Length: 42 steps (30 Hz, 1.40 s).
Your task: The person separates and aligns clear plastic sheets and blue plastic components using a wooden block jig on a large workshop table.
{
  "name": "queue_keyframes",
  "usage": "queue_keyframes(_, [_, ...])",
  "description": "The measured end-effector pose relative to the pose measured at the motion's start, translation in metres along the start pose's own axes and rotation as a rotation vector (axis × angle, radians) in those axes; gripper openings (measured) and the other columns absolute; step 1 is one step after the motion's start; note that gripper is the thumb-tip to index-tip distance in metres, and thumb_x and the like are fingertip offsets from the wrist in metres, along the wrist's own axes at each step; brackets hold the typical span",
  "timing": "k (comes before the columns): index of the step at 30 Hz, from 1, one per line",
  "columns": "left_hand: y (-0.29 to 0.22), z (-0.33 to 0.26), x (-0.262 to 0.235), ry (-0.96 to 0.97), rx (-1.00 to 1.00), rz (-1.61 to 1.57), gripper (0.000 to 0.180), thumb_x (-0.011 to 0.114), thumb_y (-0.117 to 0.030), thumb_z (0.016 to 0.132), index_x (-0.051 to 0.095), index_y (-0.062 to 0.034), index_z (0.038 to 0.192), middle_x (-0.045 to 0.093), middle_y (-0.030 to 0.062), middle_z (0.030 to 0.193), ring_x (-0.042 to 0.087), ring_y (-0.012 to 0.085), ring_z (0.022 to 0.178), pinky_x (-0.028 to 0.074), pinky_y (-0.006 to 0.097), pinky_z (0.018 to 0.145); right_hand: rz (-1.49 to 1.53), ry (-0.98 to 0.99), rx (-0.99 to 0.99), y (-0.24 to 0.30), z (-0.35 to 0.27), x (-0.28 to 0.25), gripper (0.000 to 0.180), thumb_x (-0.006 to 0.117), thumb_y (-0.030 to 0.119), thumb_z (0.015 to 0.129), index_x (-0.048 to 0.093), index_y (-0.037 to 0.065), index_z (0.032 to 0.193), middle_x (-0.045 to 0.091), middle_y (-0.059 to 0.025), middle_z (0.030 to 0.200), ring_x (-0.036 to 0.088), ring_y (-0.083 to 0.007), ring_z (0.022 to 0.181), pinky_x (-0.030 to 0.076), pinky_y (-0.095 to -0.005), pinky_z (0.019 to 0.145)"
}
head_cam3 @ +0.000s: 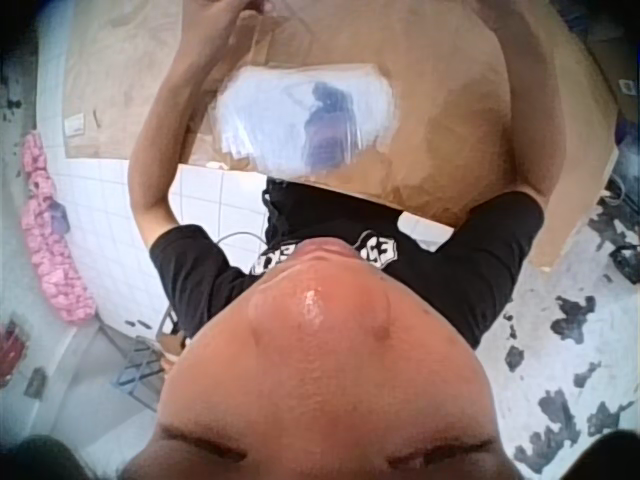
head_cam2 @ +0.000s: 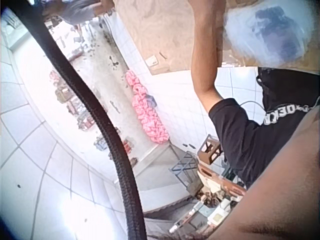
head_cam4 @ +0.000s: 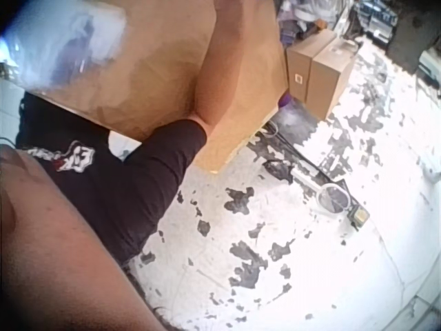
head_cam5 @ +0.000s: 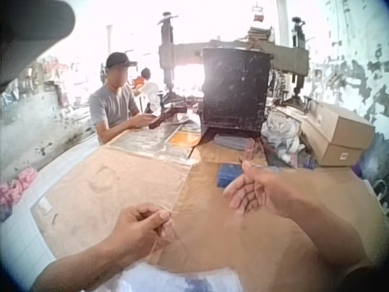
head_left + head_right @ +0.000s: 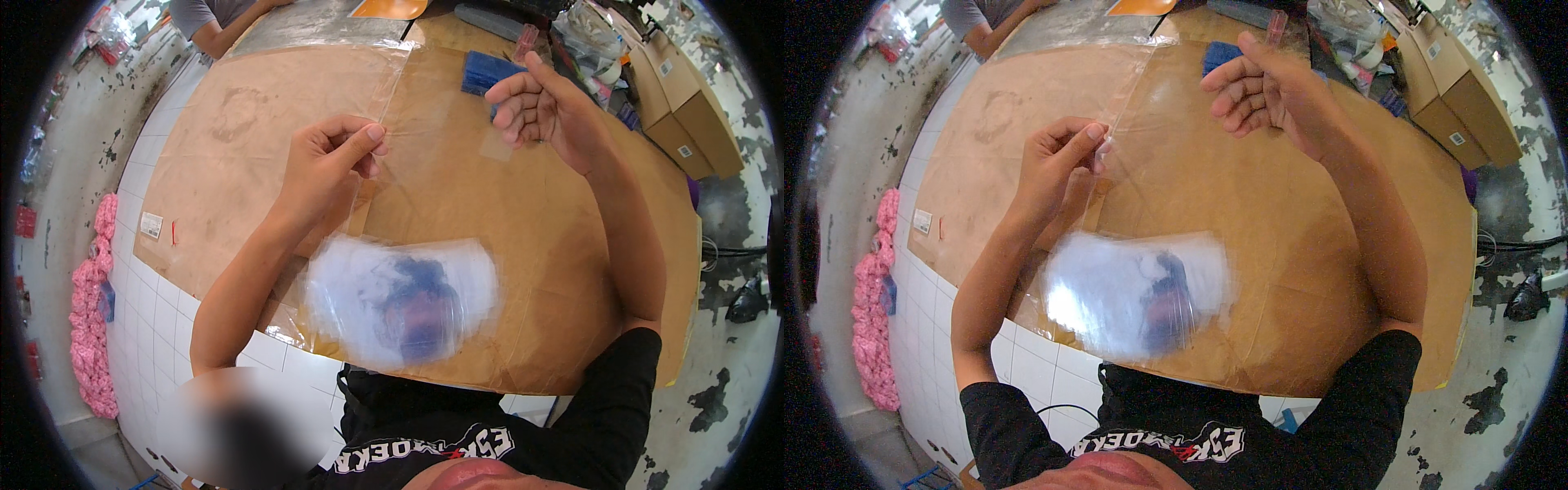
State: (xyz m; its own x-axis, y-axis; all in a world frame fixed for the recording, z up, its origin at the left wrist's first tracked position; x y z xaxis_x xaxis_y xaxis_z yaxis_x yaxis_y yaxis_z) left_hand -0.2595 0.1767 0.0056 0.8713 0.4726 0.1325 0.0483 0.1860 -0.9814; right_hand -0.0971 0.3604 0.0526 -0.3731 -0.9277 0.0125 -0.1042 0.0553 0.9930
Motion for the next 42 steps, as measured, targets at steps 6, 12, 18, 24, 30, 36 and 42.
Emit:
queue_keyframes(6, [-0.001,0.001,-0.004,-0.027,-0.007,0.022,0.015,0.066,-0.015,0.09,0.067,0.0002,0.091,0.065,0.0042,0.078,0.058,0.009,0.063,0.047,0.023,0.059,-0.021,-0.013,-0.007,-0.001,0.001,0.001,0.059,0.035,0.053,0.099,0.066,0.002,0.099,0.067,-0.0044,0.08,0.063,-0.0117,0.068,0.053,-0.0266,0.063])
queue_keyframes(12, [-0.002,0.001,-0.008,-0.063,-0.004,0.022,0.016,0.065,-0.016,0.091,0.068,-0.0008,0.09,0.065,0.0038,0.077,0.057,0.0081,0.062,0.047,0.023,0.059,-0.16,-0.03,-0.041,-0.001,-0.001,0.004,0.035,0.054,0.036,0.096,0.065,0.003,0.096,0.065,-0.0025,0.079,0.062,-0.0099,0.069,0.052,-0.0238,0.063])
queue_keyframes(18, [-0.002,0.003,-0.01,-0.069,0.026,0.044,0.018,0.064,-0.017,0.091,0.067,0.0,0.094,0.066,0.0045,0.078,0.058,0.0079,0.063,0.046,0.021,0.057,-0.294,-0.033,-0.115,0.003,-0.001,0.004,0.022,0.063,0.025,0.092,0.066,0.003,0.092,0.064,-0.0022,0.08,0.061,-0.0083,0.069,0.052,-0.0231,0.063])
queue_keyframes(24, [-0.005,0.003,-0.014,-0.081,0.059,0.091,0.018,0.064,-0.018,0.092,0.067,-0.0001,0.094,0.066,0.0044,0.079,0.057,0.0081,0.063,0.046,0.022,0.058,-0.342,-0.146,-0.199,0.009,-0.001,-0.006,0.027,0.06,0.028,0.094,0.065,0.002,0.087,0.064,-0.0038,0.079,0.061,-0.0091,0.068,0.051,-0.0227,0.062])
queue_keyframes(30, [-0.007,0.005,-0.018,-0.103,0.055,0.091,0.018,0.064,-0.018,0.092,0.067,-0.0003,0.094,0.065,0.0056,0.08,0.057,0.0101,0.063,0.047,0.023,0.059,-0.294,-0.171,-0.126,0.001,0.006,-0.025,0.029,0.057,0.029,0.096,0.065,0.002,0.088,0.064,-0.0053,0.078,0.062,-0.0119,0.073,0.053,-0.0253,0.066])
queue_keyframes(36, [-0.007,0.004,-0.02,-0.109,0.06,0.076,0.018,0.064,-0.019,0.092,0.067,-0.0008,0.094,0.065,0.0056,0.08,0.057,0.0108,0.063,0.047,0.023,0.058,-0.326,-0.177,-0.176,0.0,0.007,-0.013,0.03,0.056,0.031,0.096,0.063,0.002,0.097,0.065,-0.0081,0.089,0.065,-0.0153,0.081,0.054,-0.0275,0.073])
queue_keyframes(42, [-0.01,0.005,-0.018,-0.104,0.082,0.062,0.019,0.064,-0.018,0.092,0.068,-0.0002,0.09,0.067,0.0045,0.078,0.056,0.0076,0.06,0.046,0.022,0.056,-0.319,-0.127,-0.11,-0.004,0.008,-0.011,0.032,0.058,0.03,0.095,0.062,0.0,0.107,0.064,-0.0073,0.095,0.065,-0.0144,0.082,0.053,-0.0265,0.078])
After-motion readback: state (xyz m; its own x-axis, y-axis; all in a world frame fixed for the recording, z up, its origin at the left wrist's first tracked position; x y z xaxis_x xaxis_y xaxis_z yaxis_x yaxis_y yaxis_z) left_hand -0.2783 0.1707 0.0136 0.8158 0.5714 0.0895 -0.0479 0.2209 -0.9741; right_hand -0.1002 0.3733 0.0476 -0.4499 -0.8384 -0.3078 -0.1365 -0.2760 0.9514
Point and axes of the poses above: each hand's wrist, its own z-axis towards the middle knuckle, its own x-axis out of the palm, y = z × x, the point moved 7 cm from there along z, towards the middle knuckle
